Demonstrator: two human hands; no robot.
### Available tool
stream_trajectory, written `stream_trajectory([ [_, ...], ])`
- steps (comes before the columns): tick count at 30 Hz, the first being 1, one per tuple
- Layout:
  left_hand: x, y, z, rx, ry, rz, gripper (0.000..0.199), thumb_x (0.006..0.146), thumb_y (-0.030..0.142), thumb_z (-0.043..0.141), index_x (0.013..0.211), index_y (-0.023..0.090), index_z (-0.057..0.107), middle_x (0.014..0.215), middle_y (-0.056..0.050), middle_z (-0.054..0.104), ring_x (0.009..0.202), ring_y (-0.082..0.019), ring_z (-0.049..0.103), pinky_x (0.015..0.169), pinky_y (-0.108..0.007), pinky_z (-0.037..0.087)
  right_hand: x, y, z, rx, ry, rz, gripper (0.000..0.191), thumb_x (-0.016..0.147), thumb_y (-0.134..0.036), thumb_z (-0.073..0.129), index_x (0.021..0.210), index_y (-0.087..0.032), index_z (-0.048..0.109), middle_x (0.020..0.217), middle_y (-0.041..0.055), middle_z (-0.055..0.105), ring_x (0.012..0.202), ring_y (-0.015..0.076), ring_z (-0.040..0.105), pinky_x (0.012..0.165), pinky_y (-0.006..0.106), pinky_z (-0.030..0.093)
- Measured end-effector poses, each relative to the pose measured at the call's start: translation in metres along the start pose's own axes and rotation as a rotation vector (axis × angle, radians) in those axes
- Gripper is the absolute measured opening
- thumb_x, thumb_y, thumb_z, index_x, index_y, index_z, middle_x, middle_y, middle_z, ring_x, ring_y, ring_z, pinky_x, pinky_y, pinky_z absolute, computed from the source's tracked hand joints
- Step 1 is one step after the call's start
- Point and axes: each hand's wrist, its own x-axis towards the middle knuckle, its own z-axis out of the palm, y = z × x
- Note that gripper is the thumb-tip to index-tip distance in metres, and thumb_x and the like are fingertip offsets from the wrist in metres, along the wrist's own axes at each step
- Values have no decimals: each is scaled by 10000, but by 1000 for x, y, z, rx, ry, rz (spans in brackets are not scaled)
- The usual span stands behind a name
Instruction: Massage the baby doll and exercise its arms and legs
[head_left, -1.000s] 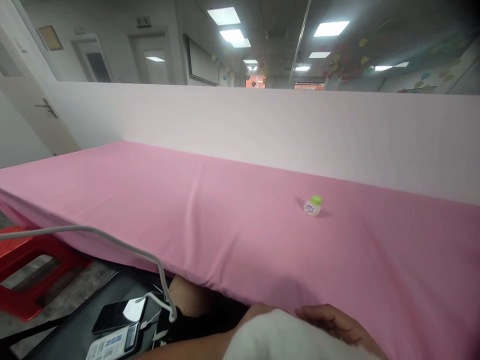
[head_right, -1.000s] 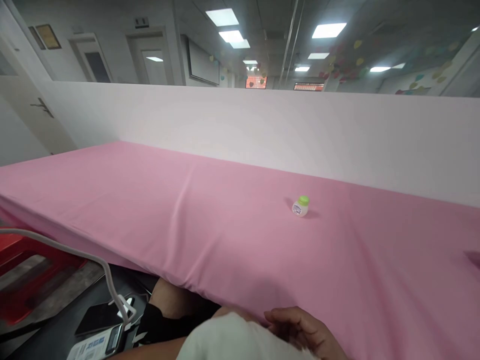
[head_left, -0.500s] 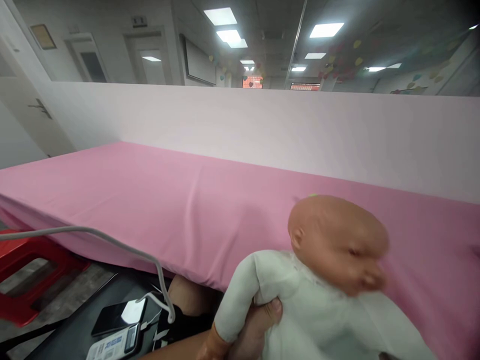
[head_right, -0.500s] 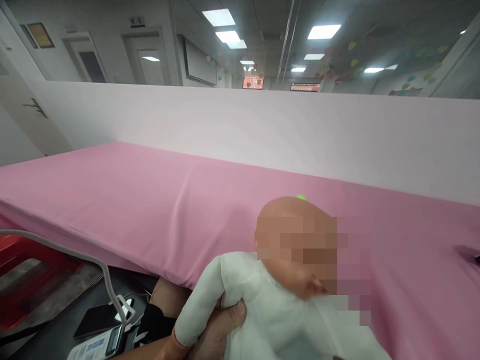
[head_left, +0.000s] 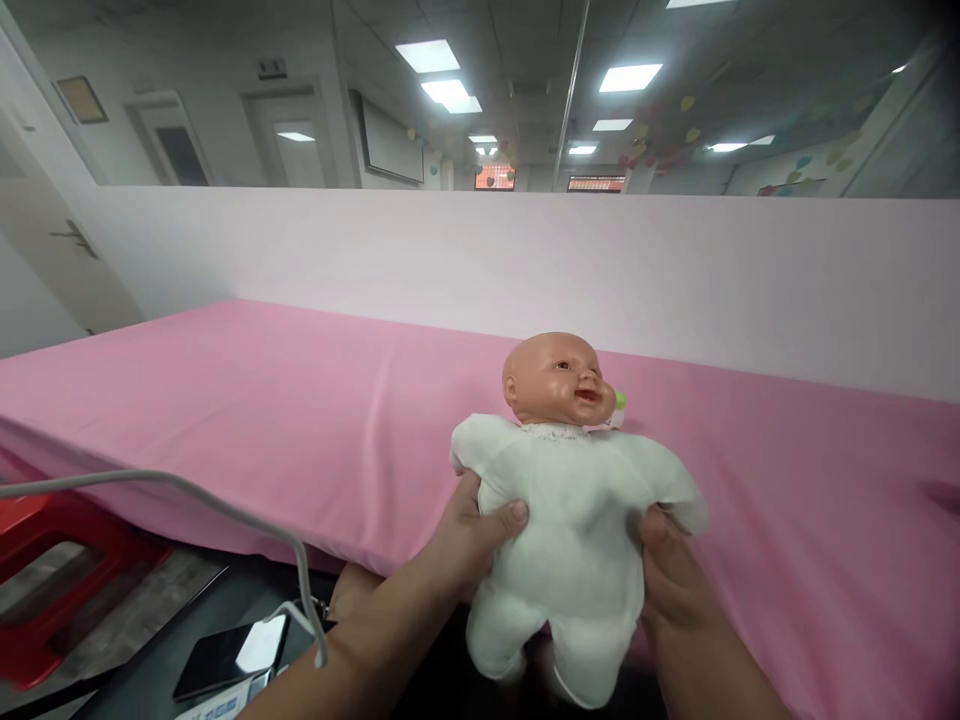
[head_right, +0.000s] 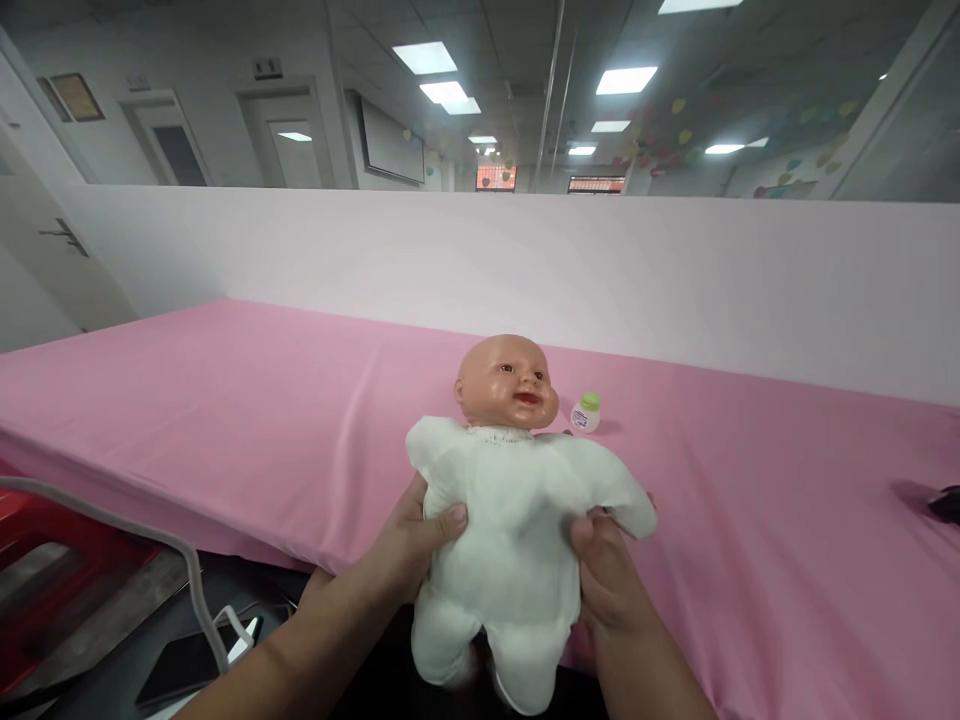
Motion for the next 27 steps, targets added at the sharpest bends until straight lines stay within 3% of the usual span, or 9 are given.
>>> stream_trajectory([
  [4, 30, 20, -8, 115, 73, 74, 684, 726, 365, 899, 1314, 276, 561, 1205, -139, 738, 1176, -417, 682, 925, -559, 576, 39, -17, 22, 41, 64, 20, 580, 730, -590, 890, 1136, -209, 728, 1180, 165, 787, 1084, 400, 752, 919, 520, 631],
  [8, 64, 30, -16, 150, 78, 122, 596, 768, 326, 870, 1256, 238, 539, 1268, -150, 698, 1181, -379, 678, 913, -506, 593, 75, -23, 31, -3, 54, 29, 575, 768, -559, 871, 1177, -191, 704, 1194, 175, 782, 1105, 398, 749, 930, 530, 630],
  [16, 117, 11, -41, 246, 178, 66, 426, 798, 270, 817, 1058, 213, 484, 1144, -103, 681, 1085, -313, 699, 862, -380, 591, 135, 5, 10, -104, 44, 128, 469, 764, -488, 884, 1089, -183, 738, 1220, 154, 778, 1161, 345, 735, 1002, 446, 609],
  [22, 133, -4, -63, 426, 264, 26, 455, 754, 388, 862, 968, 227, 494, 1041, -124, 704, 1025, -311, 706, 833, -371, 601, 149, 38, -2, -89, 57, 185, 427, 777, -487, 876, 1065, -204, 737, 1226, 129, 779, 1170, 325, 731, 1019, 443, 601],
  [27, 134, -2, -66, 575, 262, -7, 394, 828, 431, 801, 963, 217, 499, 1010, -78, 684, 1031, -295, 702, 843, -349, 567, 146, 46, 1, -59, 91, 227, 354, 799, -465, 862, 1005, -203, 743, 1173, 141, 791, 1119, 335, 747, 977, 443, 621],
])
